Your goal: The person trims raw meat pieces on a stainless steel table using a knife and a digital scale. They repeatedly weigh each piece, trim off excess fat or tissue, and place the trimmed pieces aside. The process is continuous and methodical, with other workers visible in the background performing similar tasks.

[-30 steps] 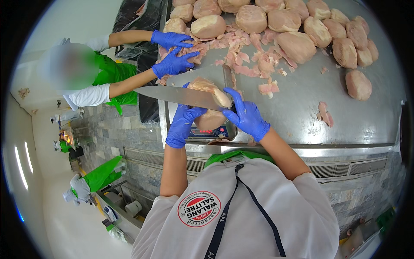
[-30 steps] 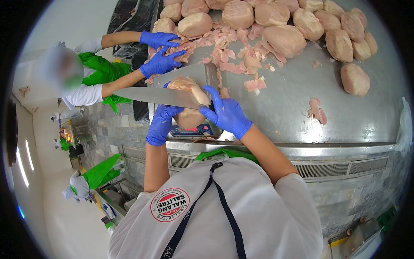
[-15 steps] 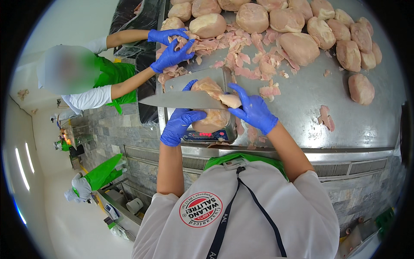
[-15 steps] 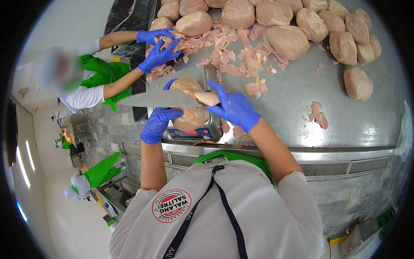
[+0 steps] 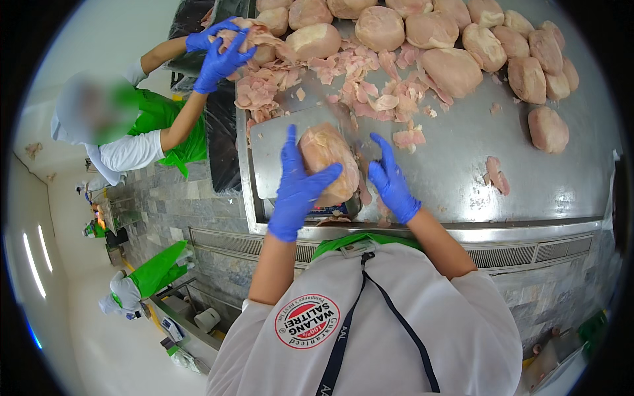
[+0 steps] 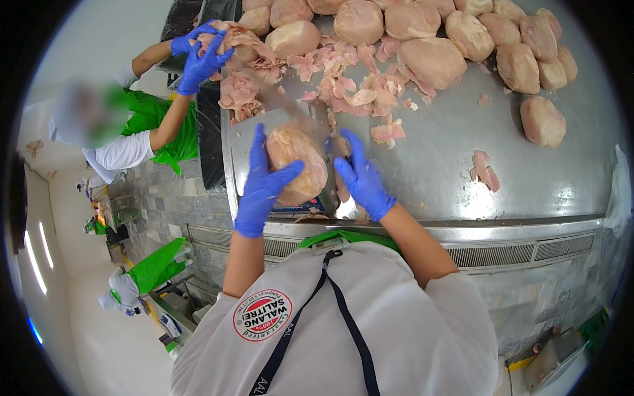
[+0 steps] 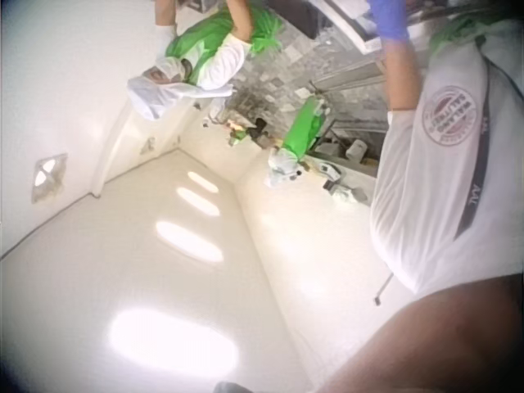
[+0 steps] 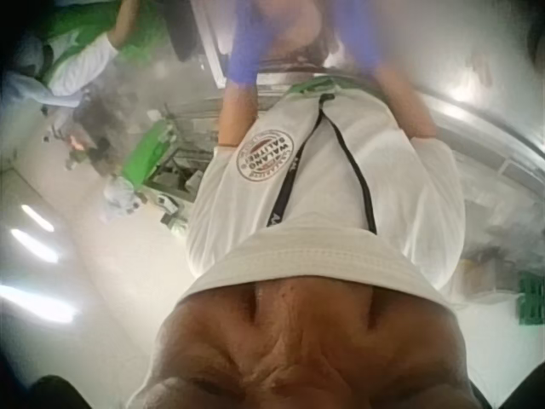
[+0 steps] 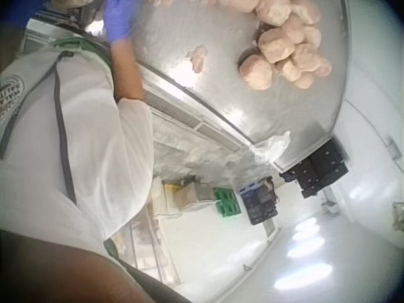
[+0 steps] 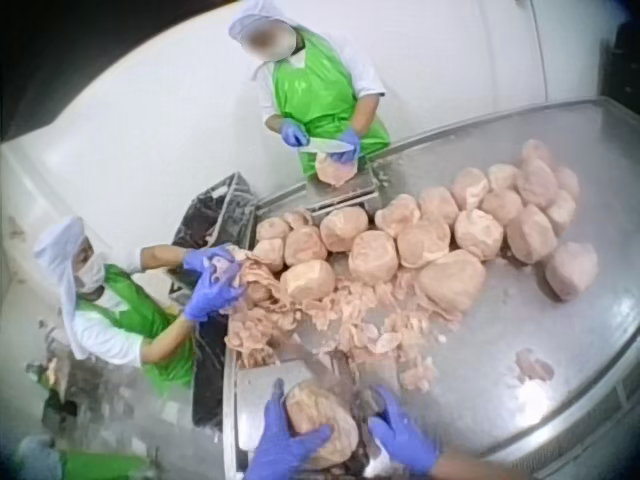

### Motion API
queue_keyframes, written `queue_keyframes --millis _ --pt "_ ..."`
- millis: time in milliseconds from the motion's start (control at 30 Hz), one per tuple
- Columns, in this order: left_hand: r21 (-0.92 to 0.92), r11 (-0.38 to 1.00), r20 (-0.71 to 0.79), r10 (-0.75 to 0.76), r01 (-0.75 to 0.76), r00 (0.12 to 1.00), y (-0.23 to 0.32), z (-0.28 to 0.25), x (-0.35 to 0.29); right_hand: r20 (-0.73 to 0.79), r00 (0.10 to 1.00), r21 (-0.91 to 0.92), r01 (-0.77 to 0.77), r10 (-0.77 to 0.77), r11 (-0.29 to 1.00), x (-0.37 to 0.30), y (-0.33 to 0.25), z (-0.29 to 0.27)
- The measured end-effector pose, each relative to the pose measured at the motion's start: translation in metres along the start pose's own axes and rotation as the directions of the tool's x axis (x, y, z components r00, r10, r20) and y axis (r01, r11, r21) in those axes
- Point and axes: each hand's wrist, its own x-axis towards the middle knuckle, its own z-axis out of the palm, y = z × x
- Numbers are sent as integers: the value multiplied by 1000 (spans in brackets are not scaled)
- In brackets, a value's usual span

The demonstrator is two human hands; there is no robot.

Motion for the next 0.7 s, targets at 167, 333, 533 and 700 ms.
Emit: queue_keyframes --millis 167,333,533,700 --pt "-164 985 6 -60 60 998 -40 -11 15 61 992 -94 116 -110 989 -7 -22 21" --pt "-412 911 -25 -35 21 999 -64 -38 14 168 968 -250 223 -185 942 -18 -29 22" --pt "-567 819 55 -71 89 996 -61 -47 19 186 980 -298 123 -69 947 -44 1 4" --pt "-411 906 107 -66 105 992 -52 -49 14 214 971 -284 167 -108 944 -26 1 10"
